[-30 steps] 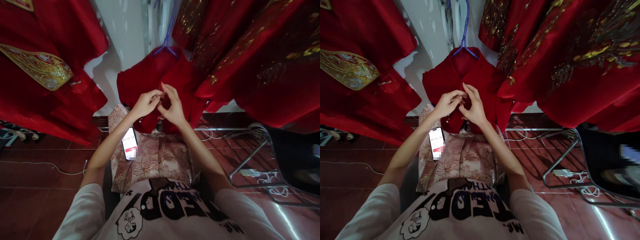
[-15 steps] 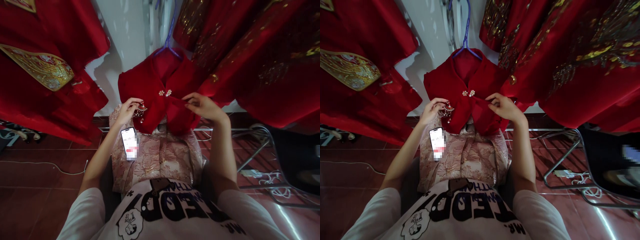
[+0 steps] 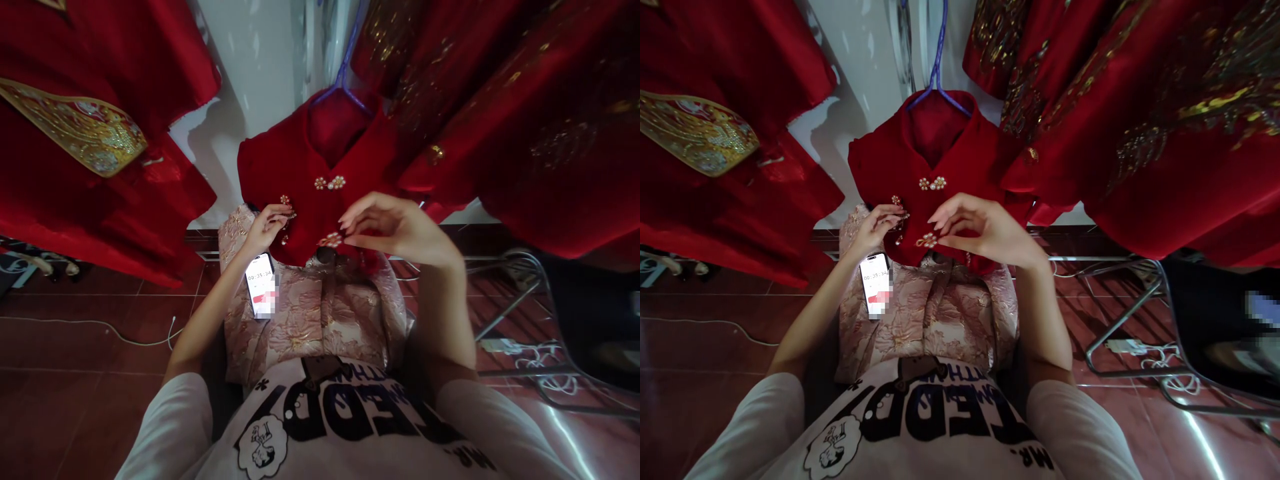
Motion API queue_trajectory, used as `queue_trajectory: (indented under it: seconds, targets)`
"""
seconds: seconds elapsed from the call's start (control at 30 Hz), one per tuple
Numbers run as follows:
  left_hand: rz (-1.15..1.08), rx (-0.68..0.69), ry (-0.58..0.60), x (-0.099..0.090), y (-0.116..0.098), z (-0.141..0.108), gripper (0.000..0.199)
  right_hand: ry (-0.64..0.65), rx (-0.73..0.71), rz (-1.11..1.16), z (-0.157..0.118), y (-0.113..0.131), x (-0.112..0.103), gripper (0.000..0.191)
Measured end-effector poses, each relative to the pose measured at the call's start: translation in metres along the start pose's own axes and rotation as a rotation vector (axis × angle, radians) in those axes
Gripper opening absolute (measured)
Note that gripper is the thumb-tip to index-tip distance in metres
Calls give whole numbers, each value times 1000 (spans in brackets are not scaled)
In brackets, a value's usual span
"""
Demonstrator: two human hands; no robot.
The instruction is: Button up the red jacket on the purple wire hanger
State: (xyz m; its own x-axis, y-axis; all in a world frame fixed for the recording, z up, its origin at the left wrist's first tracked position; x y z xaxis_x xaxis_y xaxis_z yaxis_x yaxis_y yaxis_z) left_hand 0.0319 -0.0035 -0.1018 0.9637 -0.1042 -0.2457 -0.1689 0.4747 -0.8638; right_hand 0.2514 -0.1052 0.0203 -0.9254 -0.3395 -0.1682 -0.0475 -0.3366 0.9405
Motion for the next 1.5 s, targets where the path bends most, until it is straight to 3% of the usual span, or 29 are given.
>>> queue_trajectory:
  seconds: [0.17, 0.3, 0.5, 0.57, 0.67, 0.8, 0.93, 1.03, 1.2, 1.5]
  targets:
    - [-34, -17, -45, -3, 7, 0, 39, -110, 4, -217, 24, -44, 12, 18]
    - [-30, -12, -37, -4, 4, 0, 42, -165, 124, -389, 31, -83, 17, 12]
    - [-41, -10, -26, -2, 0, -1, 39, -344, 205, -619, 36, -115, 38, 38]
    - [-61, -6, -15, -2, 2, -1, 39, -426, 195, -716, 39, -117, 42, 42]
    - [-97, -2, -7, -1, 6, -1, 40, -501, 150, -775, 47, -117, 45, 29]
    - [-123, 0, 7, 0, 6, -1, 40, -495, 99, -709, 56, -117, 44, 11]
    - [-154, -43, -23, -3, 7, -1, 37, -449, 81, -429, 59, -120, 40, 15]
    - [-191, -97, -48, -5, 7, 0, 37, -493, 58, -290, 61, -118, 32, 17]
    - [-235, -166, -65, -5, 4, -2, 36, -565, 19, -325, 66, -113, 29, 16]
    - [-203, -122, -39, -1, 6, -1, 38, -590, 32, -351, 68, -114, 29, 19]
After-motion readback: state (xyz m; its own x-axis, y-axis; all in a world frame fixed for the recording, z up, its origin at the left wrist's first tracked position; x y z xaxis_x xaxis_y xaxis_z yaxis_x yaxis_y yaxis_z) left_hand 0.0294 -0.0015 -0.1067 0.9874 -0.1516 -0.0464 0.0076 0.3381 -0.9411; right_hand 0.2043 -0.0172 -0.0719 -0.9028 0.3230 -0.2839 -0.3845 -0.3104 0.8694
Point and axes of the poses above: each hand's wrist, its own z-axis towards the middle knuckle, its own x-axis out of the palm, y = z × x, the point moved 8 cm from there along z, towards the middle knuckle, and after that the axes turned 7 degrees about -y, right-handed, at the moved point
